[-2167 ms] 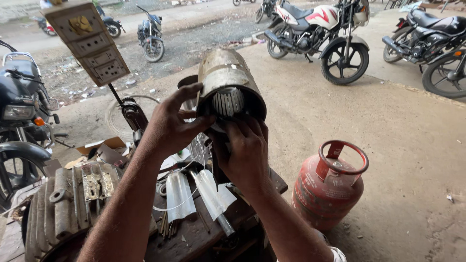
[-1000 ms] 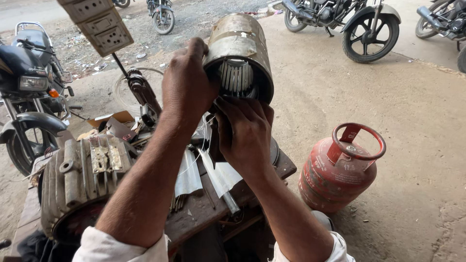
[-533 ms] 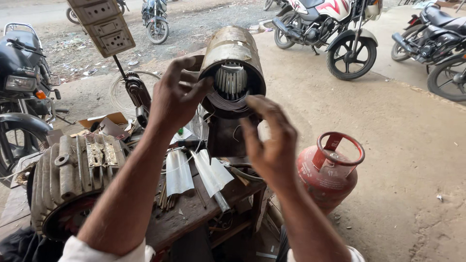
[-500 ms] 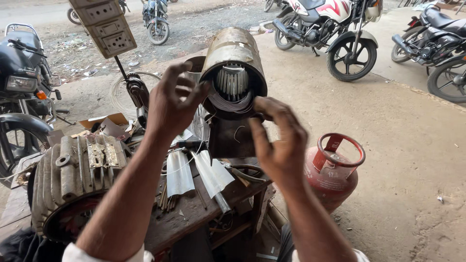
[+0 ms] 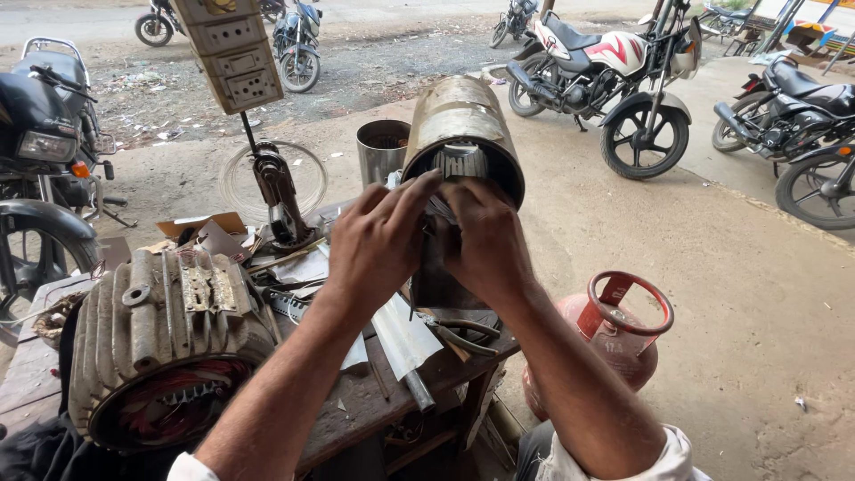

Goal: The person winds white insulated wire into a cylindrical metal housing, repeatedly inserting and adjusting the wire with both hands. They use pliers to cut and secure the wire, then continue winding additional loops into the housing.

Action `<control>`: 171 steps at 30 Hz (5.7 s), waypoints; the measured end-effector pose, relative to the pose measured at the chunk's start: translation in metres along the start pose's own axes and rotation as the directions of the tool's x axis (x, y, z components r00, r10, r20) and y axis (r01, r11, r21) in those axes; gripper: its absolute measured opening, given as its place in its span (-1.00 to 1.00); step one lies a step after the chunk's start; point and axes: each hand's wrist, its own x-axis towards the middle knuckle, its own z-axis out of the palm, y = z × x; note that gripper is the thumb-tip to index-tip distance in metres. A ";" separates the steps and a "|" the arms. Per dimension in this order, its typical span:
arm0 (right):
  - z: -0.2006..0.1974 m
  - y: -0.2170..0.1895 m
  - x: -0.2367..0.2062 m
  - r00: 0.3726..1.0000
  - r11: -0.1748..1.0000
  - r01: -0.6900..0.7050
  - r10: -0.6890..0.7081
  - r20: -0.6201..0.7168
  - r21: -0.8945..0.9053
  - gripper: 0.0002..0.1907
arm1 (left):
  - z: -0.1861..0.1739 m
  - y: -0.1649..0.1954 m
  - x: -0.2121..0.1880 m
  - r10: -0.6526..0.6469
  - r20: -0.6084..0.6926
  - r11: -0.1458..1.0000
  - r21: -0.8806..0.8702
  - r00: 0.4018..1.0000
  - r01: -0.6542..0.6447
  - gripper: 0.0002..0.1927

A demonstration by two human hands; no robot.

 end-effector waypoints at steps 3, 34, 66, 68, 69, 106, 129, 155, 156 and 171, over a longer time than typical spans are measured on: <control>0.004 0.003 0.001 0.999 0.999 0.008 -0.007 -0.046 0.036 -0.50 | 0.002 -0.001 0.005 0.026 -0.041 0.999 -0.020 0.999 -0.027 -0.36; 0.008 0.004 -0.006 0.999 0.995 -0.038 0.041 -0.022 0.092 -0.33 | -0.023 0.022 -0.052 0.112 -0.073 0.970 -0.210 0.991 -0.125 -0.58; -0.036 0.018 -0.019 0.992 0.981 0.092 -0.075 0.105 -0.169 -0.63 | -0.034 0.008 -0.041 -0.443 0.456 0.718 -0.335 0.772 0.610 -0.30; -0.032 0.018 -0.021 0.995 0.983 0.079 -0.067 0.076 -0.166 -0.65 | -0.042 0.010 -0.041 -0.441 0.479 0.629 -0.439 0.759 0.642 -0.37; -0.032 0.018 -0.022 0.995 0.982 0.083 -0.072 0.072 -0.167 -0.66 | -0.047 0.012 -0.042 -0.438 0.488 0.609 -0.456 0.755 0.649 -0.38; -0.031 0.044 -0.006 0.962 0.951 0.237 -0.200 0.188 -0.201 -0.71 | 0.013 -0.012 0.015 0.136 0.161 0.982 -0.155 0.978 -0.111 -0.60; -0.028 0.041 -0.007 0.974 0.966 0.185 -0.157 0.164 -0.178 -0.72 | 0.011 -0.014 0.005 0.036 0.077 0.965 -0.263 0.996 -0.015 -0.45; -0.007 0.044 -0.005 0.981 0.921 0.133 -0.070 0.179 -0.365 -0.77 | 0.016 -0.003 0.028 0.011 0.510 0.964 0.224 0.860 -0.145 -0.55; -0.014 0.043 -0.006 0.981 0.951 0.139 -0.094 0.170 -0.276 -0.67 | 0.014 -0.003 0.029 -0.020 0.528 0.969 0.218 0.849 -0.112 -0.55; -0.052 0.016 -0.020 0.972 0.950 0.184 -0.138 0.191 -0.252 -0.64 | 0.016 -0.022 0.013 -0.576 0.529 0.681 -0.111 0.623 0.724 0.08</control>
